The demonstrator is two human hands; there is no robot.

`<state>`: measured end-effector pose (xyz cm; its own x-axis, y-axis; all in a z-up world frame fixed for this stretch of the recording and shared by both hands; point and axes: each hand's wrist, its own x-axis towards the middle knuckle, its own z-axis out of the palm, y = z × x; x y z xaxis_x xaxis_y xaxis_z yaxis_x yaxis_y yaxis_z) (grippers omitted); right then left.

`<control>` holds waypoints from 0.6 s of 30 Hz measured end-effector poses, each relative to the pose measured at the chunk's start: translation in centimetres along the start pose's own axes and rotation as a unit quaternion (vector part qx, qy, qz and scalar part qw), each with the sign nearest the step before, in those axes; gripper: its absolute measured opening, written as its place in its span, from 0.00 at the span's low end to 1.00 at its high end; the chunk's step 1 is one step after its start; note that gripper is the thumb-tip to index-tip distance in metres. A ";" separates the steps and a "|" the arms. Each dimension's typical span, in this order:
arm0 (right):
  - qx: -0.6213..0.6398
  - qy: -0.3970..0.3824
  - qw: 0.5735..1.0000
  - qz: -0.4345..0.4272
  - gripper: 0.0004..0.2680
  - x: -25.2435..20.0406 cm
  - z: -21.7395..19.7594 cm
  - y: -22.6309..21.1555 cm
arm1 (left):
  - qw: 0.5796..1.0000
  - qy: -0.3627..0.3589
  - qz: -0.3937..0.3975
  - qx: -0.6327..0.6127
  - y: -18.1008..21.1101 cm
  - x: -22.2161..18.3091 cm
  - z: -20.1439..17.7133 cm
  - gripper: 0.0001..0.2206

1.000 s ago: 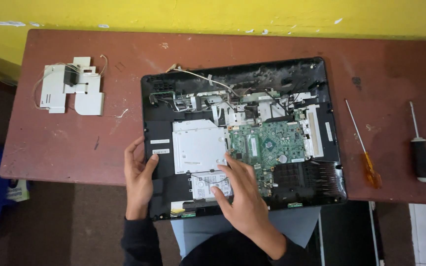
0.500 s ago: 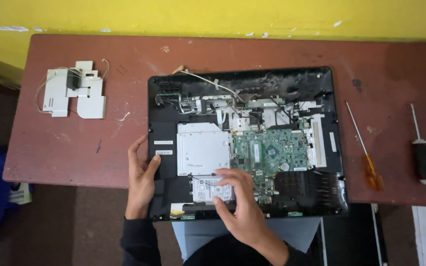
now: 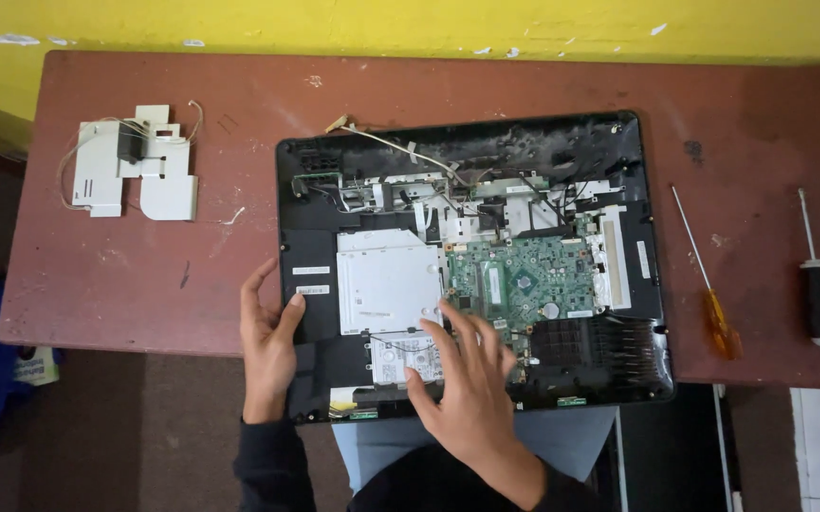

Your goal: Installing a metal shield component into a laptop chassis and using a screwdriver to secure it.

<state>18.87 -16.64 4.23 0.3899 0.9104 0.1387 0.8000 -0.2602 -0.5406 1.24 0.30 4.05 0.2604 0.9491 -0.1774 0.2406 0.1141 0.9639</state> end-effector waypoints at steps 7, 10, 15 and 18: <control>0.240 -0.004 0.970 0.051 0.17 0.0 -0.4 1.3 | 0.999 -0.017 -0.016 -0.032 0.5 -0.1 0.0 0.23; 0.308 -0.005 0.949 0.063 0.15 0.3 -1.0 1.6 | 0.999 -0.021 -0.011 -0.033 0.7 -0.2 0.1 0.22; 0.381 -0.034 0.921 0.078 0.12 0.7 -1.8 1.9 | 0.998 -0.017 -0.029 -0.053 0.4 0.1 0.2 0.22; 0.401 -0.045 0.912 0.081 0.12 0.7 -2.0 2.1 | 0.999 -0.014 -0.001 -0.048 0.0 -0.2 0.2 0.20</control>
<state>21.74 -17.17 4.83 0.4047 0.9133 -0.0453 0.1318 -0.1073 -0.9854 1.40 0.07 4.07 0.2867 0.9404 -0.1829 0.1499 0.1446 0.9781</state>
